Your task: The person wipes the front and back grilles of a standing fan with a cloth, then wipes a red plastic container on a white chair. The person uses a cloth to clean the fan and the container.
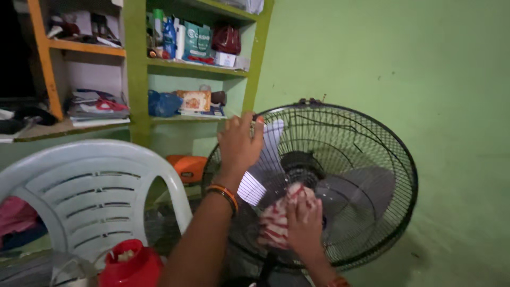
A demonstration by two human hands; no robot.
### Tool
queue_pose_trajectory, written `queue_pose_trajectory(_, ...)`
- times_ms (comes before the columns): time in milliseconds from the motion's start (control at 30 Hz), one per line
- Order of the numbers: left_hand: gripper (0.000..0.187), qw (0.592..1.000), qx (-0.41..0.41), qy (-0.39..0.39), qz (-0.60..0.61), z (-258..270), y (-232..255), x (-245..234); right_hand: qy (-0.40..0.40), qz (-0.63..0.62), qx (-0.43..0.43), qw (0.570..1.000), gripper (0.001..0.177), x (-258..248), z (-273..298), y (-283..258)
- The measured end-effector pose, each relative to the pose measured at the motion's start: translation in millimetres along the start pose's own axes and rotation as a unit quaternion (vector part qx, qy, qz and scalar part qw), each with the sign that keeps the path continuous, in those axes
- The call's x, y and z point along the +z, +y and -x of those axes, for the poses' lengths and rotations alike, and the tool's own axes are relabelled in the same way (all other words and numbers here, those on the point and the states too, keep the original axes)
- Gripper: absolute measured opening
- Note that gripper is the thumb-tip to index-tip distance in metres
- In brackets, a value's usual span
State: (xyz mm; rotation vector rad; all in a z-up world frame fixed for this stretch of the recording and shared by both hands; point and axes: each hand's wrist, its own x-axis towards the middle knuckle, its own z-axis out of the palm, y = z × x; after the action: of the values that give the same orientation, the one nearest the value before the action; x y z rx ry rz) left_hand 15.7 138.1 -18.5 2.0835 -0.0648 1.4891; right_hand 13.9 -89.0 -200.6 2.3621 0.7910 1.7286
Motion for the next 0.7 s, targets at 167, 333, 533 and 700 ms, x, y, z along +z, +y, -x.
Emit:
queue_pose_trajectory(167,0.033,0.999,-0.025,-0.012,0.021,-4,2,1,-0.048,-0.021,-0.017,0.998,0.037,5,8,26)
queue_pose_trajectory(333,0.032,0.999,-0.006,0.026,0.036,3,4,-1,-0.006,-0.029,0.157,0.987,0.067,-50,-95,19)
queue_pose_trajectory(533,0.031,0.996,-0.029,0.028,0.081,8,3,-1,0.053,-0.065,0.135,0.987,0.041,-92,-254,52)
queue_pose_trajectory(700,0.027,0.997,-0.046,0.012,0.054,8,-13,3,-0.11,0.059,0.093,0.988,0.06,-90,-278,3)
